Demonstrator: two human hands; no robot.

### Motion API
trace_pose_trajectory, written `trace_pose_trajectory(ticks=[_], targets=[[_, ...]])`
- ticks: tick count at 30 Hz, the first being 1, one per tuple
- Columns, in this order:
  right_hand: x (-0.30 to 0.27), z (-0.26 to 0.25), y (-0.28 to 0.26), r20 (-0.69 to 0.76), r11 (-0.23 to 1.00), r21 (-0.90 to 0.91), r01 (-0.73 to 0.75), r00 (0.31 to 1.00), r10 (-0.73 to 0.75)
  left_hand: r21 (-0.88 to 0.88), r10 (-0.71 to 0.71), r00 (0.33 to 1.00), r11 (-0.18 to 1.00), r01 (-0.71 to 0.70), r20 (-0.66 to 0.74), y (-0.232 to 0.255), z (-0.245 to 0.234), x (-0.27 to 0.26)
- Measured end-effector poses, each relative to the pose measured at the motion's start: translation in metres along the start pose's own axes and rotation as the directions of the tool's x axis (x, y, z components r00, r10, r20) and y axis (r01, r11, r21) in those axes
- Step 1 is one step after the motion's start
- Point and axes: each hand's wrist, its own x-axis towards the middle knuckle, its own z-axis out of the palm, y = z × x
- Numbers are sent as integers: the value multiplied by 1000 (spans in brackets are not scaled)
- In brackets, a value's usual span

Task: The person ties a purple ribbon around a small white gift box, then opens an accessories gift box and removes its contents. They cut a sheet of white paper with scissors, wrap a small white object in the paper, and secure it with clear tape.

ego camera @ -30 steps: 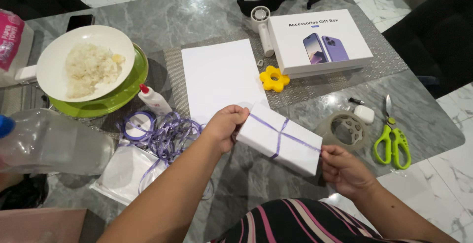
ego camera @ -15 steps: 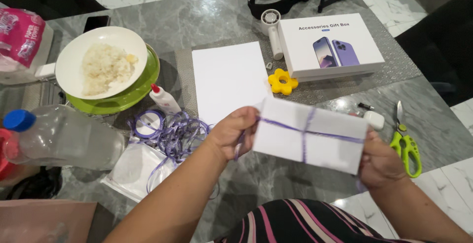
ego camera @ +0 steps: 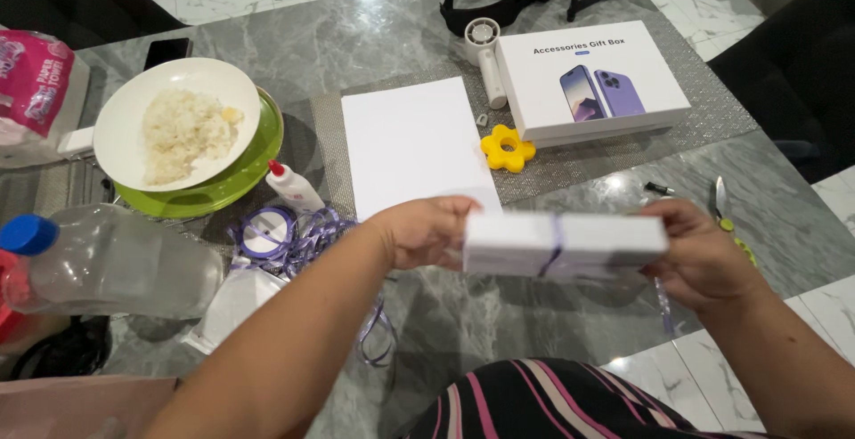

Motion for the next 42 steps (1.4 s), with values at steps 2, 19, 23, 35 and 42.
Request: trace_pose_trajectory(ticks=[2, 19, 23, 35, 42], targets=[[10, -12, 12, -142, 946, -266, -185, 978, 151, 178, -67, 998, 982, 65, 0, -9, -18, 4], [38, 65, 58, -76, -101, -994, -50, 959, 273, 992, 555, 827, -124, -21, 87, -42, 6, -13], [36, 103, 43, -187, -212, -970, -119, 923, 336, 967, 455, 890, -214, 137, -25, -37, 31, -17], [35, 127, 38, 13, -88, -992, 91, 763, 646, 953, 479, 873, -216, 213, -87, -48, 56, 1], [30, 96, 65, 237, 164, -972, 170, 726, 645, 979, 517, 846, -70, 192, -129, -56, 62, 8]])
